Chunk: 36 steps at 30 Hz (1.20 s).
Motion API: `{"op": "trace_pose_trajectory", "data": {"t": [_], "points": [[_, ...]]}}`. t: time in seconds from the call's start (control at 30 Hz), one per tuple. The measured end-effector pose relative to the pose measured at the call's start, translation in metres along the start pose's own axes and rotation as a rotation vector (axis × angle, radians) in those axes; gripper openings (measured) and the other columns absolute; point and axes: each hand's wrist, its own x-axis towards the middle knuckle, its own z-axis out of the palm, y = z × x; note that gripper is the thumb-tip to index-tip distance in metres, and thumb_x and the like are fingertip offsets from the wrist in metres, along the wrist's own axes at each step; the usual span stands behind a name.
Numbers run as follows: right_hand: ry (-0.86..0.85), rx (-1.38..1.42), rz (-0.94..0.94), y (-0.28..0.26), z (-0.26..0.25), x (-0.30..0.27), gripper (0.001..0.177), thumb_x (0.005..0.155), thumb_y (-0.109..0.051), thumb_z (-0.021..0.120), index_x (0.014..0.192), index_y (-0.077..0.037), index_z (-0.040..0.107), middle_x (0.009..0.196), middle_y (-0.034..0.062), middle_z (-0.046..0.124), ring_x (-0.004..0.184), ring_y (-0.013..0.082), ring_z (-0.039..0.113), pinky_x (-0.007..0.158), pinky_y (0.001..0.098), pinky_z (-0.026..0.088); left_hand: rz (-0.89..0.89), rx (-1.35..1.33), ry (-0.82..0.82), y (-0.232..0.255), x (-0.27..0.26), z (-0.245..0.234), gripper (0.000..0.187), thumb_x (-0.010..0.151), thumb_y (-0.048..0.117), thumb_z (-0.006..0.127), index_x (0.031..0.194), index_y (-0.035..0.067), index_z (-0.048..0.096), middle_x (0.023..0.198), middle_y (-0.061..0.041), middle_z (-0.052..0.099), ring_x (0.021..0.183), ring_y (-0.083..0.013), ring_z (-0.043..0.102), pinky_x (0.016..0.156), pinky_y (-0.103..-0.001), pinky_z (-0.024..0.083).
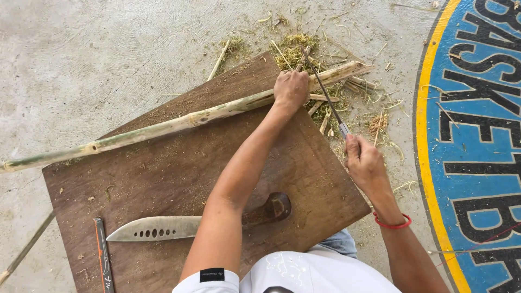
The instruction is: Shaving the outer layer of a bamboo pole using a knife.
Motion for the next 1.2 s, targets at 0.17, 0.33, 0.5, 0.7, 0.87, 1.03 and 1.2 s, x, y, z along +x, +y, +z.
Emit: {"op": "trace_pose_trajectory", "data": {"t": [0.17, 0.33, 0.5, 0.7, 0.87, 1.03, 1.2], "points": [[-0.053, -0.025, 0.115, -0.013, -0.016, -0.023, 0.052, 0.109, -0.047, 0.039, 0.087, -0.004, 0.061, 0.056, 0.0047, 0.055, 0.044, 0.0154, 0.05, 0.039, 0.0332, 0.037, 0.045, 0.065, 0.294, 0.009, -0.014, 0.007, 0.022, 0.091, 0.007, 0.058, 0.072, 0.015, 0.064, 0.061, -0.008, 0.069, 0.06, -0.0169, 0.067, 0.062, -0.033, 0.053], [-0.031, -0.093, 0.089, -0.025, -0.014, -0.029, 0.052, 0.107, -0.046, 0.039, 0.087, -0.004, 0.061, 0.053, 0.0047, 0.053, 0.041, 0.0139, 0.049, 0.036, 0.0325, 0.035, 0.037, 0.087, 0.392, 0.01, -0.016, 0.001, 0.017, 0.089, 0.011, 0.061, 0.073, 0.015, 0.066, 0.061, -0.011, 0.072, 0.063, -0.0202, 0.07, 0.063, -0.033, 0.054], [-0.028, 0.081, 0.025, -0.011, 0.026, 0.028, 0.043, 0.109, -0.04, 0.038, 0.094, -0.006, 0.059, 0.06, -0.0009, 0.046, 0.042, 0.0102, 0.038, 0.034, 0.0319, 0.032, 0.049, -0.016, 0.386, 0.01, -0.022, -0.002, 0.02, 0.089, 0.008, 0.059, 0.072, 0.016, 0.067, 0.061, -0.009, 0.071, 0.059, -0.0199, 0.069, 0.063, -0.035, 0.053], [0.083, -0.058, -0.059, 0.02, 0.042, 0.045, 0.049, 0.113, -0.042, 0.043, 0.096, -0.001, 0.064, 0.066, 0.0105, 0.053, 0.053, 0.021, 0.048, 0.048, 0.0405, 0.039, -0.03, -0.013, 0.265, 0.009, -0.005, 0.018, 0.039, 0.099, 0.015, 0.054, 0.061, 0.017, 0.06, 0.052, -0.002, 0.062, 0.045, -0.0098, 0.053, 0.049, -0.03, 0.046], [0.043, -0.121, 0.049, -0.006, -0.005, -0.027, 0.048, 0.108, -0.043, 0.046, 0.097, -0.001, 0.064, 0.067, 0.0201, 0.063, 0.059, 0.0323, 0.065, 0.055, 0.0475, 0.047, -0.009, 0.098, 0.333, 0.002, 0.001, 0.027, 0.038, 0.098, 0.016, 0.054, 0.06, 0.019, 0.055, 0.048, 0.002, 0.054, 0.043, -0.007, 0.043, 0.045, -0.029, 0.039], [0.066, -0.171, 0.022, -0.014, 0.017, 0.024, 0.049, 0.109, -0.043, 0.045, 0.093, 0.0, 0.062, 0.063, 0.0169, 0.059, 0.054, 0.0273, 0.059, 0.052, 0.0451, 0.044, -0.015, 0.047, 0.427, 0.003, 0.003, 0.033, 0.044, 0.101, 0.028, 0.056, 0.058, 0.017, 0.053, 0.047, 0.002, 0.052, 0.041, -0.0076, 0.04, 0.04, -0.029, 0.038], [-0.031, -0.044, -0.024, -0.013, 0.031, 0.057, 0.045, 0.112, -0.039, 0.036, 0.093, -0.004, 0.057, 0.058, -0.0019, 0.045, 0.041, 0.0105, 0.038, 0.033, 0.0302, 0.031, -0.036, -0.031, 0.33, 0.01, -0.007, 0.014, 0.036, 0.097, 0.032, 0.059, 0.063, 0.019, 0.056, 0.049, 0.002, 0.055, 0.042, -0.0082, 0.044, 0.051, -0.03, 0.042]]}}
